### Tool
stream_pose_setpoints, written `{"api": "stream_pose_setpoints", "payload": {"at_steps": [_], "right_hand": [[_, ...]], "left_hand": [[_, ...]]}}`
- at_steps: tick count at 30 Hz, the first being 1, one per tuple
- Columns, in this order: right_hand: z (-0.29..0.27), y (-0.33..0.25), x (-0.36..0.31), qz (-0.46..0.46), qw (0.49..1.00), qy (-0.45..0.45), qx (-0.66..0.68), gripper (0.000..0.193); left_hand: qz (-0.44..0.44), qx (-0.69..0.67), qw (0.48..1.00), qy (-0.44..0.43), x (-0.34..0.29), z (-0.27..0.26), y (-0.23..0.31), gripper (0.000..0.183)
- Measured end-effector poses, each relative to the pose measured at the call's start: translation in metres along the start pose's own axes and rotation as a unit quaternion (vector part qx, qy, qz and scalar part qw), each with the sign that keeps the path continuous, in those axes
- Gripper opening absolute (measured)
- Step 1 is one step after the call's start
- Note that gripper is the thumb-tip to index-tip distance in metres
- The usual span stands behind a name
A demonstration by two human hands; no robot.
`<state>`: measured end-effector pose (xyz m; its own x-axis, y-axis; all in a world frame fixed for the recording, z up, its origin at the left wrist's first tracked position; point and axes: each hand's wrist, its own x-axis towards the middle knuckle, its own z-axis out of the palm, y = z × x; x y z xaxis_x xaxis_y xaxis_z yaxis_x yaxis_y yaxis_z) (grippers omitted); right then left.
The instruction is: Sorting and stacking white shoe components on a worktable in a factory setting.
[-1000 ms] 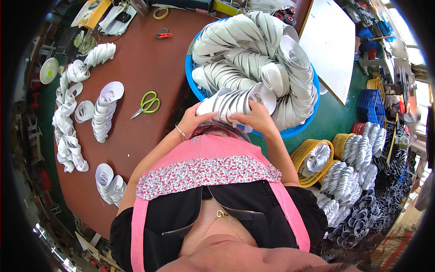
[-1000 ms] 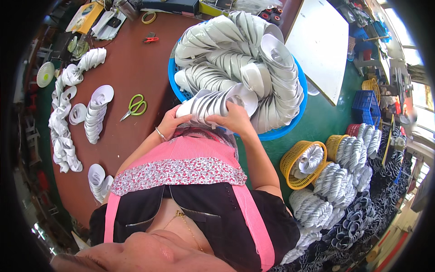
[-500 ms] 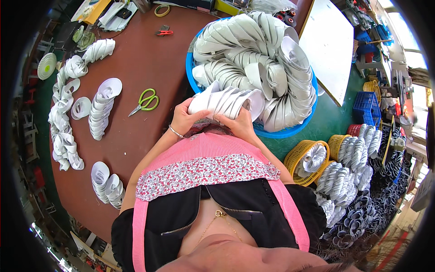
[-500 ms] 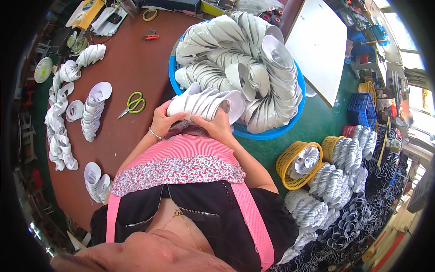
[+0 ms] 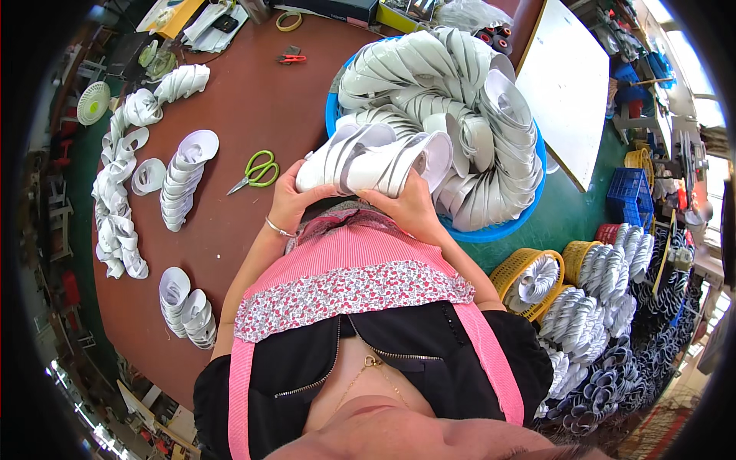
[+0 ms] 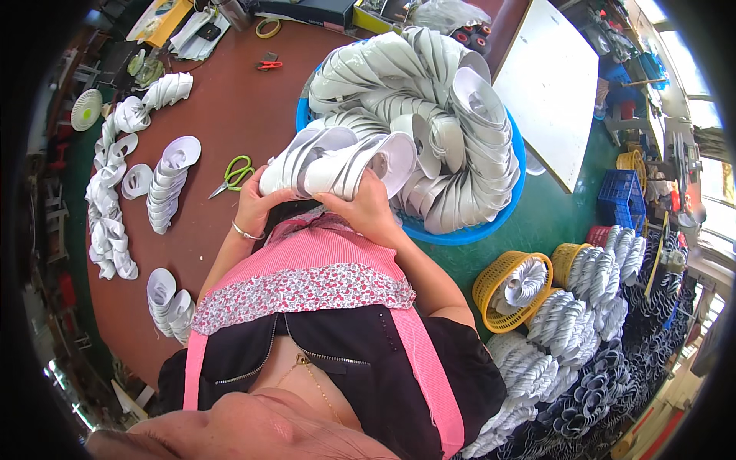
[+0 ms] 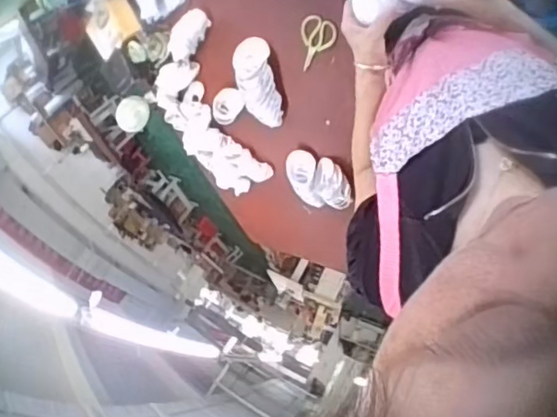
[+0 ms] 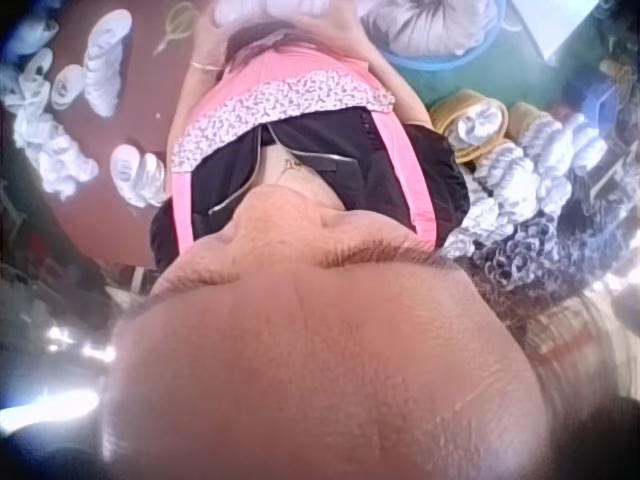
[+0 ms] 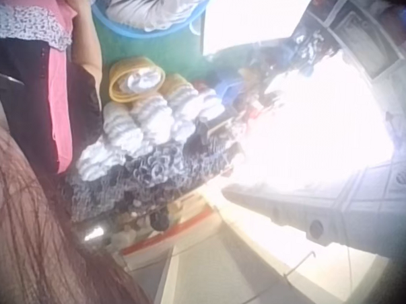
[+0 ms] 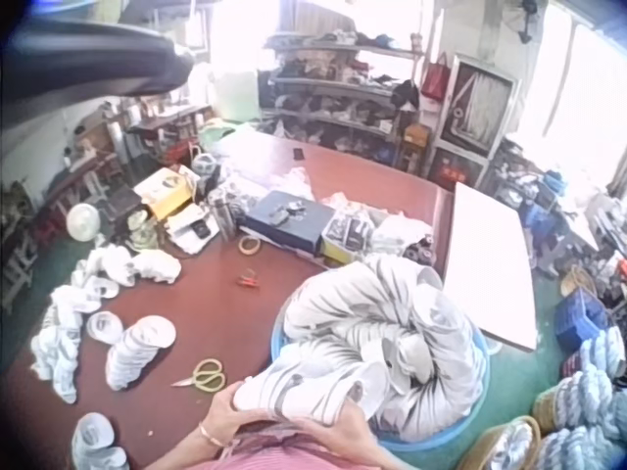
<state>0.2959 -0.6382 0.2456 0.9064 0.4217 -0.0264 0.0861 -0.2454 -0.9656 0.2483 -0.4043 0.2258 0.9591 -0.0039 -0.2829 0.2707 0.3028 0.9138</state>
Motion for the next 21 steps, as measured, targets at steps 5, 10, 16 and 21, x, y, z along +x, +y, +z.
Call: {"api": "stream_pose_setpoints", "payload": {"at_steps": [5,10,16,21], "right_hand": [[0.005,-0.018,0.006,0.022,0.999,0.018,-0.014,0.051],[0.002,-0.011,0.016,-0.11,0.989,-0.003,-0.094,0.052],[0.004,0.004,0.02,-0.167,0.969,-0.074,-0.164,0.048],[0.005,-0.004,0.025,-0.029,0.992,-0.106,0.067,0.048]], "left_hand": [[0.089,0.115,0.989,0.003,-0.011,0.014,0.011,0.059],[0.087,0.114,0.989,0.031,-0.011,0.019,0.011,0.057],[-0.023,-0.032,0.999,0.002,-0.013,0.01,0.009,0.051],[-0.067,-0.138,0.987,0.037,-0.01,-0.024,0.004,0.053]]}}
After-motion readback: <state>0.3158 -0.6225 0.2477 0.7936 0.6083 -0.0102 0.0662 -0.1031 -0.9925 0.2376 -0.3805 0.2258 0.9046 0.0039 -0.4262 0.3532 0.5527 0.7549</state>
